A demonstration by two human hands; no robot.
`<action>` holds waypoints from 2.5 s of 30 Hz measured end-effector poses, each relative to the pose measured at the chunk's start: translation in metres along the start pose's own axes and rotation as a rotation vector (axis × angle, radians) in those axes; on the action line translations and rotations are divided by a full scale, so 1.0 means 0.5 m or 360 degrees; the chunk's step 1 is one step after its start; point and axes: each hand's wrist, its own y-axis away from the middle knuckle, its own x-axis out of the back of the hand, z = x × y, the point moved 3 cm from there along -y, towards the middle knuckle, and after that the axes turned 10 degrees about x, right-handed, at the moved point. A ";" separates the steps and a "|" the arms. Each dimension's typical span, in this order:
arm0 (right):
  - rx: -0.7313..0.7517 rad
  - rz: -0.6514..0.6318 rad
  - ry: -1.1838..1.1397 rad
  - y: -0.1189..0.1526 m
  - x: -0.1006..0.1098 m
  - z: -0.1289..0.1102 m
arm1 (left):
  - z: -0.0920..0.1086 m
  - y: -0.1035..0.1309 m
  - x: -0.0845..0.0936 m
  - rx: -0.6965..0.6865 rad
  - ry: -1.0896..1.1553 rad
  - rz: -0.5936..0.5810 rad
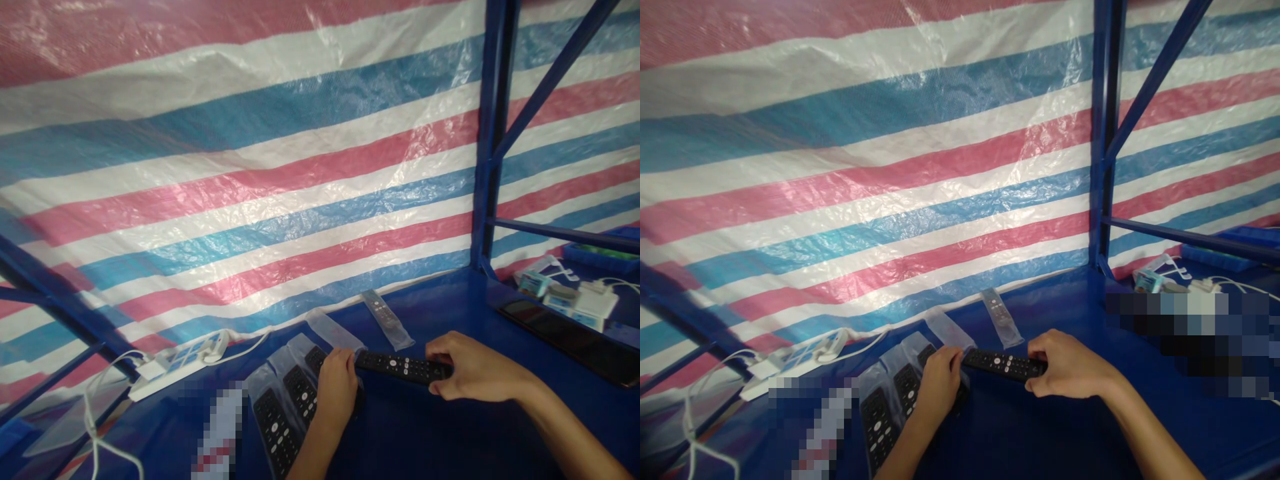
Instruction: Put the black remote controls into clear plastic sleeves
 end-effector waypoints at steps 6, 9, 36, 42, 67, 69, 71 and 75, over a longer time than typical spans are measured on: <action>-0.0006 0.0011 0.0144 -0.005 -0.007 -0.011 | 0.002 0.006 -0.025 -0.0104 -0.0060 0.0031; -0.0013 0.0024 0.0221 -0.011 -0.019 -0.021 | 0.004 0.008 -0.036 -0.0140 -0.0131 0.0060; -0.0152 0.0296 0.0399 -0.046 -0.106 -0.047 | 0.020 0.032 -0.041 -0.0225 -0.0260 0.0056; -0.0285 0.0317 0.0461 -0.059 -0.137 -0.054 | 0.040 0.062 -0.065 -0.0434 0.0058 -0.0111; 0.0013 0.0207 0.0331 -0.052 -0.134 -0.034 | 0.046 0.099 -0.045 -0.0476 0.0342 -0.0141; -0.0046 0.0210 0.0446 -0.056 -0.141 -0.039 | 0.047 0.108 -0.051 -0.0506 0.0320 -0.0133; -0.0113 0.0206 0.0573 -0.060 -0.149 -0.045 | 0.046 0.117 -0.058 -0.0539 0.0292 -0.0102; -0.0145 0.0179 0.0740 -0.068 -0.165 -0.055 | 0.043 0.132 -0.075 -0.0677 0.0169 0.0057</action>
